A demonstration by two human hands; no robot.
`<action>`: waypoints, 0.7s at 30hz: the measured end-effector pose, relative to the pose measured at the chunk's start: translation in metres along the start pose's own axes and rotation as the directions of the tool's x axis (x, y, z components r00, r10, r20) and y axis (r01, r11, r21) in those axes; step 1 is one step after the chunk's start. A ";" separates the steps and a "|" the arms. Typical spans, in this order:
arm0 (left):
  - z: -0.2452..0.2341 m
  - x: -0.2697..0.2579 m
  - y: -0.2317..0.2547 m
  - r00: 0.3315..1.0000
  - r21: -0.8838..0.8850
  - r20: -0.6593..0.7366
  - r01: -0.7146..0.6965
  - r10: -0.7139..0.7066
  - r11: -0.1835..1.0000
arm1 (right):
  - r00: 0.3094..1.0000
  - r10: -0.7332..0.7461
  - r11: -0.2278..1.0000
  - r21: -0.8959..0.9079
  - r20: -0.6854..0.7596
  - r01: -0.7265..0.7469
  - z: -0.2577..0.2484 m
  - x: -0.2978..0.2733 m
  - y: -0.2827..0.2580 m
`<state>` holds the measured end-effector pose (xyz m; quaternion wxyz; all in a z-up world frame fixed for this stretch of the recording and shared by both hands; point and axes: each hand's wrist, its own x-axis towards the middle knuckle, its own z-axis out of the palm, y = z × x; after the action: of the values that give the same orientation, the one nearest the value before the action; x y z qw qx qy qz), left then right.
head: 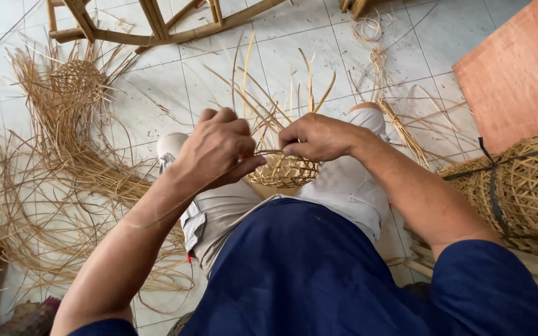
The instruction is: A person is weaving the sides of a small basket using thin bamboo or rattan strips while sitting on the floor.
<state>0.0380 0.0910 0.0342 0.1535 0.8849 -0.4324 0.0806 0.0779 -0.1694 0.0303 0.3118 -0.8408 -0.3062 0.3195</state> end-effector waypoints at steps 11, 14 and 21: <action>-0.046 -0.079 0.051 0.762 -0.483 0.377 0.647 -0.527 0.590 | 0.998 0.060 0.988 0.147 -0.025 -0.055 0.014 -0.010 0.035; -0.028 -0.081 0.064 0.869 -0.582 0.295 0.493 -0.397 0.647 | 0.996 0.083 0.983 0.165 -0.039 -0.075 0.019 -0.010 0.042; -0.041 -0.028 0.015 0.942 0.236 -0.333 0.047 0.035 0.971 | 0.995 -0.045 0.994 0.101 0.093 0.035 0.038 -0.024 0.001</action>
<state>0.0086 0.1173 0.0684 0.1166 0.8718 -0.3842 0.2808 0.0357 -0.1750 0.0152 0.3447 -0.8018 -0.3212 0.3677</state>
